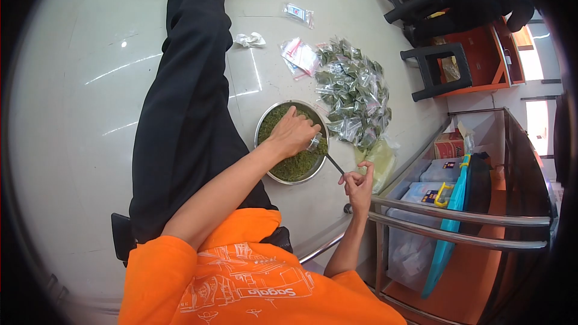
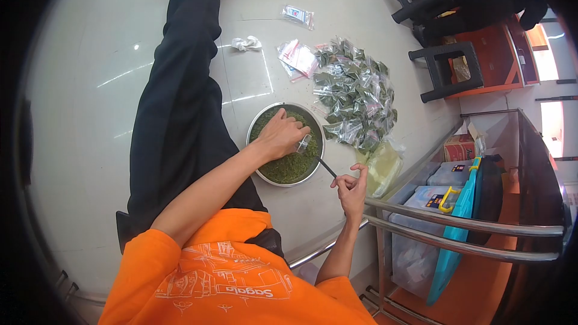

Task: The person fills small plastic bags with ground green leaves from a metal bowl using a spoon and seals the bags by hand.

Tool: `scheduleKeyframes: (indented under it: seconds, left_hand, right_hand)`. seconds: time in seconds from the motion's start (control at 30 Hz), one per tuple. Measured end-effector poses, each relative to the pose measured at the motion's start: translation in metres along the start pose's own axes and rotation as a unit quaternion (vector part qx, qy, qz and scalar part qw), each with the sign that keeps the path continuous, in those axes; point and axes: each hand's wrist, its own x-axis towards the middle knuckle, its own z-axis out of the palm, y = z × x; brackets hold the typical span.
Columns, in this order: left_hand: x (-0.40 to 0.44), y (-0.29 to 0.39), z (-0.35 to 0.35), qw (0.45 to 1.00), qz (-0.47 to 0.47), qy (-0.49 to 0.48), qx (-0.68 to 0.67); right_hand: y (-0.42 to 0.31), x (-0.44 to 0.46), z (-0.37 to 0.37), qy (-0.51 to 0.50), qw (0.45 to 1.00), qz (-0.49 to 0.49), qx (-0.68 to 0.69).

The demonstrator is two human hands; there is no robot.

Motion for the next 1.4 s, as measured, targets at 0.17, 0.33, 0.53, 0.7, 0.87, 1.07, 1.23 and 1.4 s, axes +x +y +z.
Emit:
scheduleKeyframes:
  seconds: [0.17, 0.33, 0.53, 0.7, 0.87, 1.07, 1.23, 1.4]
  left_hand:
    - [-0.001, 0.007, -0.003, 0.998, 0.033, -0.039, 0.036]
    - [-0.003, 0.010, -0.003, 0.999, 0.040, -0.033, 0.006]
    - [-0.002, 0.011, -0.002, 0.992, 0.038, 0.014, -0.121]
    - [-0.001, 0.008, -0.003, 0.981, 0.033, 0.050, -0.187]
    - [-0.004, 0.006, -0.007, 0.972, 0.011, 0.052, -0.229]
    - [-0.005, 0.002, -0.012, 0.956, -0.009, 0.085, -0.282]
    - [-0.008, 0.001, -0.017, 0.944, -0.037, 0.095, -0.313]
    - [-0.008, -0.002, -0.011, 0.943, -0.040, 0.116, -0.309]
  right_hand:
    - [-0.006, 0.004, 0.001, -0.029, 0.999, -0.001, -0.023]
    - [-0.017, 0.005, 0.012, -0.024, 0.996, -0.042, -0.076]
    - [-0.063, -0.004, 0.041, -0.001, 0.831, -0.315, -0.459]
    - [-0.079, -0.011, 0.040, 0.032, 0.756, -0.375, -0.535]
    - [-0.091, -0.014, 0.038, 0.069, 0.738, -0.378, -0.555]
    - [-0.090, -0.020, 0.041, 0.129, 0.723, -0.390, -0.555]
    - [-0.092, -0.024, 0.043, 0.161, 0.727, -0.393, -0.540]
    - [-0.083, -0.028, 0.045, 0.189, 0.743, -0.376, -0.520]
